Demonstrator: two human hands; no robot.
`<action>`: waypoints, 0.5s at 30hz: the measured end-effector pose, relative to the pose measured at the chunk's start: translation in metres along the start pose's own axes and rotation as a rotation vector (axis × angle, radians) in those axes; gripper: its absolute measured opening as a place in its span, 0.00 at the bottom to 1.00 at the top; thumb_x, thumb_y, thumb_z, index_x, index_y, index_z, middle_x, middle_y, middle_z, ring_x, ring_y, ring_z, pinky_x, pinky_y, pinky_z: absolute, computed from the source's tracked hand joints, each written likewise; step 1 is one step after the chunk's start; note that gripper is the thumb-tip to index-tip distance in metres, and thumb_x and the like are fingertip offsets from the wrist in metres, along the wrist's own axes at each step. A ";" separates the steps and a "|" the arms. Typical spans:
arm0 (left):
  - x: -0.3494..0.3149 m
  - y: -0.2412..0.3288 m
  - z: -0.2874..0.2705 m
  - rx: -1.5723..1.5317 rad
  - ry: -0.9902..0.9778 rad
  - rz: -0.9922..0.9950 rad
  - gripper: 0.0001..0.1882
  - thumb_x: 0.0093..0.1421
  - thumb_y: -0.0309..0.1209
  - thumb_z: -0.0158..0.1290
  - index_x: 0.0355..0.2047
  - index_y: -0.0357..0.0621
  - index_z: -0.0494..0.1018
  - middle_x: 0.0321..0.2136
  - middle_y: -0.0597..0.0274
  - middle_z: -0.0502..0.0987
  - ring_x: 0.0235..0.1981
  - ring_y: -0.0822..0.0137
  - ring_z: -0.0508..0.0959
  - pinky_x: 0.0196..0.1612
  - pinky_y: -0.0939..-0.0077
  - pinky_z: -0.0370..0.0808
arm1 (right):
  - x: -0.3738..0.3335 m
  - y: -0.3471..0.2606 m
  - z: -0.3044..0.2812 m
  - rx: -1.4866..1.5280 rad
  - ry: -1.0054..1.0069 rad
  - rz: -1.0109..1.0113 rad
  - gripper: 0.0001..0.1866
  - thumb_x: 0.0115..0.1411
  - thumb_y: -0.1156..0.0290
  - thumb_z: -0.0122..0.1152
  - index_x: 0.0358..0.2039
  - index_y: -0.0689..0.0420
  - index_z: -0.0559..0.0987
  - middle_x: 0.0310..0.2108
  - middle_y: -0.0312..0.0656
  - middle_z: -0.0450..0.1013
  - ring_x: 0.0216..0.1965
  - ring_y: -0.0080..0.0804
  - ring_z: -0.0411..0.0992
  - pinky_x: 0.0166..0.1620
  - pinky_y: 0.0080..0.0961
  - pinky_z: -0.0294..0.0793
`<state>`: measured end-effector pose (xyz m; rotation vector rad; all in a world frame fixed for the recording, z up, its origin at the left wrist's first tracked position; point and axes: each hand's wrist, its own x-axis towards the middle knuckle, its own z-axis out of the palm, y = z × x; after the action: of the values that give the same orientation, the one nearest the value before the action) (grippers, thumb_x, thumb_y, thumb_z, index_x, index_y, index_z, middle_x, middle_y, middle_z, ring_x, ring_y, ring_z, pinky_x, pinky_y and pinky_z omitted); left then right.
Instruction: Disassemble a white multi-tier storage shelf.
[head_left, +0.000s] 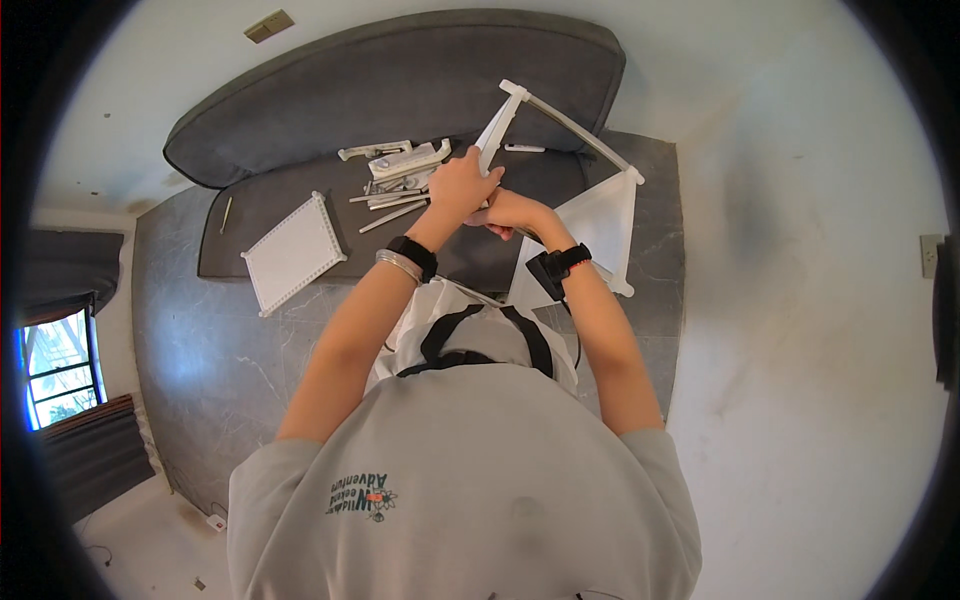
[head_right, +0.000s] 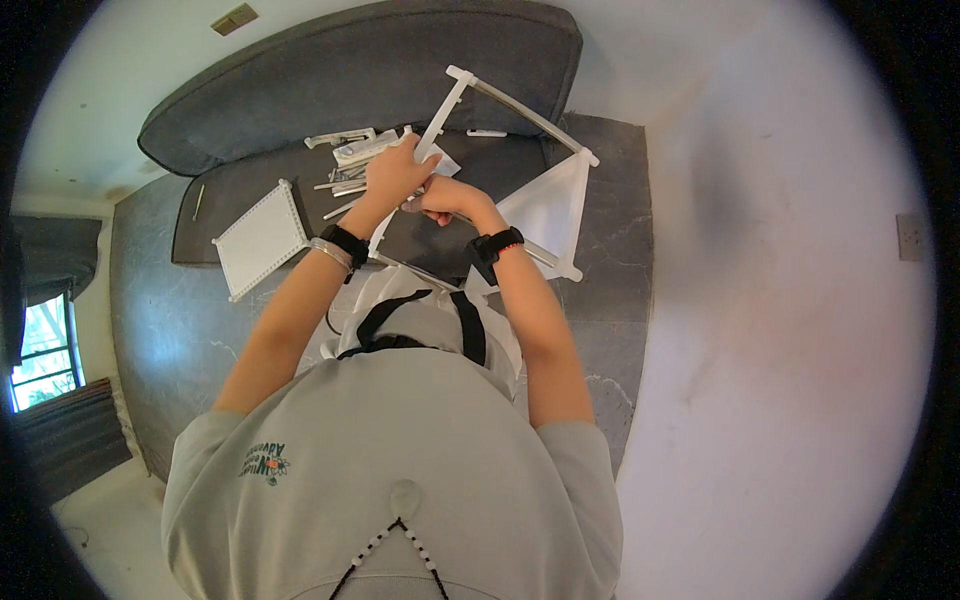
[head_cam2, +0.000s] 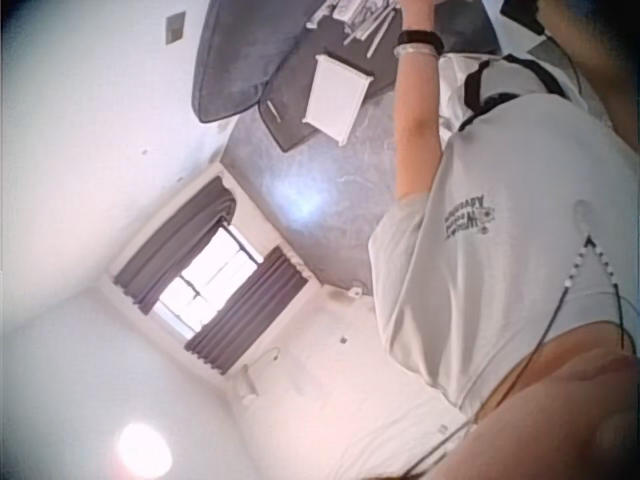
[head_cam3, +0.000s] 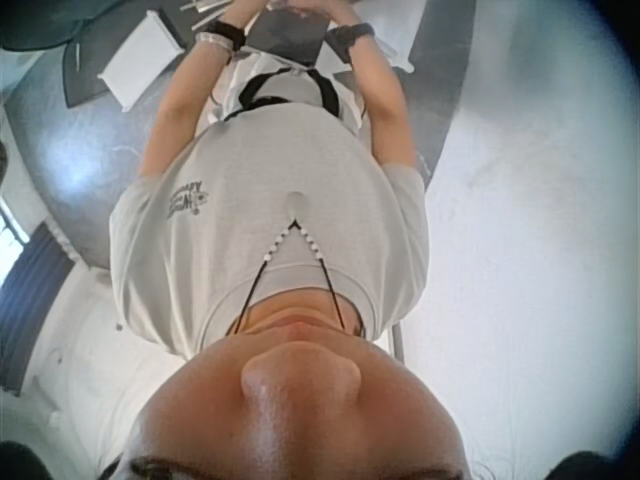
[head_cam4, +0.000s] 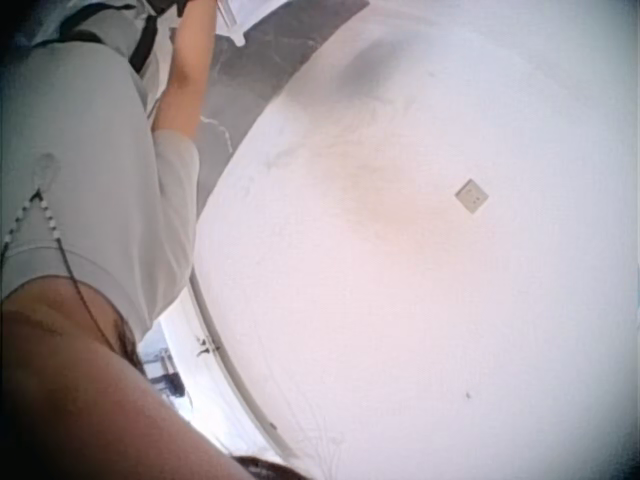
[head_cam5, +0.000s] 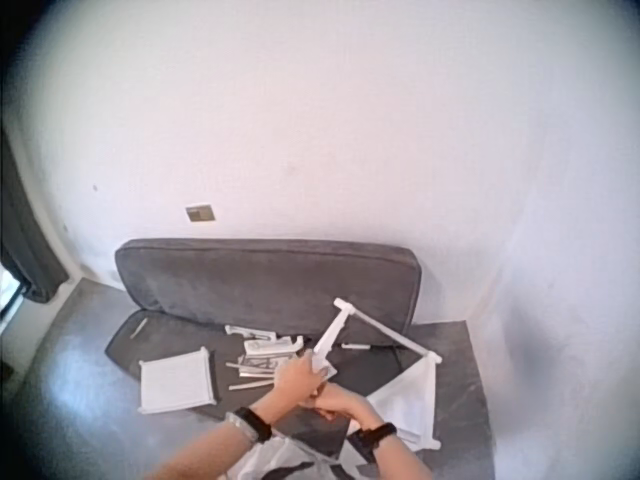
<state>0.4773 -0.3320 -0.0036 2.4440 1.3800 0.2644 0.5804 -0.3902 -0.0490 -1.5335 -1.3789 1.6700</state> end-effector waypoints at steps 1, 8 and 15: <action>-0.001 -0.001 0.000 0.019 -0.029 0.008 0.20 0.53 0.46 0.51 0.33 0.41 0.68 0.24 0.52 0.77 0.28 0.49 0.78 0.30 0.59 0.74 | 0.000 0.001 0.001 0.029 -0.027 0.002 0.19 0.46 0.55 0.63 0.25 0.59 0.71 0.10 0.33 0.62 0.08 0.18 0.57 0.12 0.19 0.56; 0.003 -0.015 0.004 0.094 0.029 0.037 0.17 0.53 0.44 0.51 0.29 0.43 0.74 0.23 0.52 0.77 0.27 0.51 0.78 0.31 0.60 0.75 | 0.008 0.003 0.020 -0.555 0.378 -0.189 0.22 0.49 0.56 0.58 0.31 0.65 0.77 0.27 0.54 0.74 0.31 0.48 0.73 0.35 0.37 0.72; 0.024 -0.001 0.020 0.095 0.007 0.069 0.16 0.53 0.44 0.50 0.31 0.45 0.75 0.24 0.48 0.76 0.29 0.48 0.77 0.32 0.58 0.74 | -0.009 0.003 -0.002 -0.524 0.455 -0.038 0.20 0.47 0.59 0.56 0.36 0.61 0.77 0.32 0.56 0.74 0.37 0.53 0.72 0.42 0.41 0.71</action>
<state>0.4950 -0.3145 -0.0222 2.5733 1.3420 0.2287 0.5850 -0.3984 -0.0475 -1.9943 -1.6361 0.8775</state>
